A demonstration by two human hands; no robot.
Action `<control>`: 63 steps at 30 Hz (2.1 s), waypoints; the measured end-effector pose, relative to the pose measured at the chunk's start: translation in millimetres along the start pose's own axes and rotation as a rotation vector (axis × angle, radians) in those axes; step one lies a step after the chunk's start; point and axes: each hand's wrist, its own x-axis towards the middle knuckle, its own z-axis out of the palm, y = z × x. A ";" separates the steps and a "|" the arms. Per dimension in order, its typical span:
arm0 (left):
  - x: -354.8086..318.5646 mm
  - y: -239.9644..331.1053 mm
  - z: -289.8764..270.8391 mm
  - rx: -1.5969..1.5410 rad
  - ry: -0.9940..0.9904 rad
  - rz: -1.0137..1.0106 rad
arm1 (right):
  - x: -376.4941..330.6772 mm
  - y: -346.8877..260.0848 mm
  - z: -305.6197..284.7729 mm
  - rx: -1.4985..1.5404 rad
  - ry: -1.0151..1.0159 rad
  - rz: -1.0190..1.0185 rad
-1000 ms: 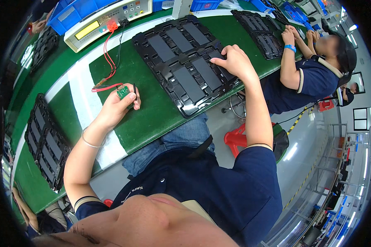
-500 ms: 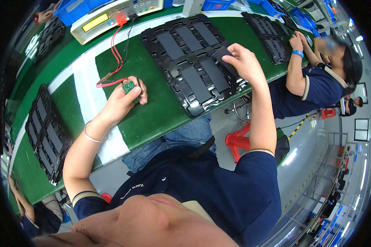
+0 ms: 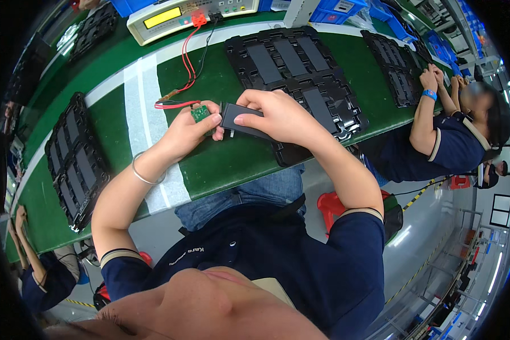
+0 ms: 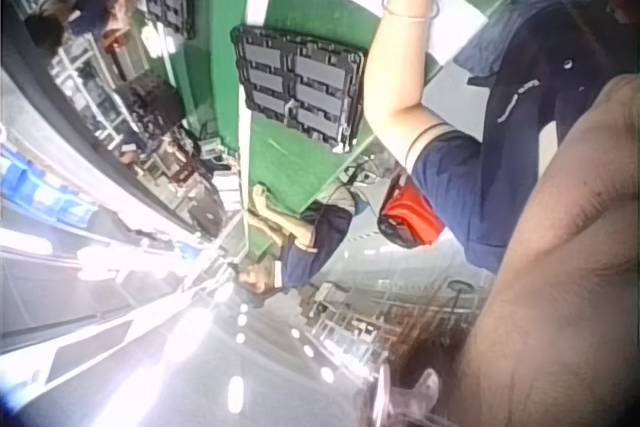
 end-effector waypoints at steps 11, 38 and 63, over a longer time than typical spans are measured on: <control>-2.8 9.2 2.8 0.192 0.017 -0.009 | 2.9 -10.6 0.4 -0.231 -0.005 -0.072; -2.8 7.3 -0.6 0.219 0.002 -0.035 | 2.5 -3.0 7.0 -0.119 0.009 -0.072; -0.7 -0.4 -3.3 0.105 -0.034 0.072 | -72.7 86.7 -94.4 -0.309 0.712 0.350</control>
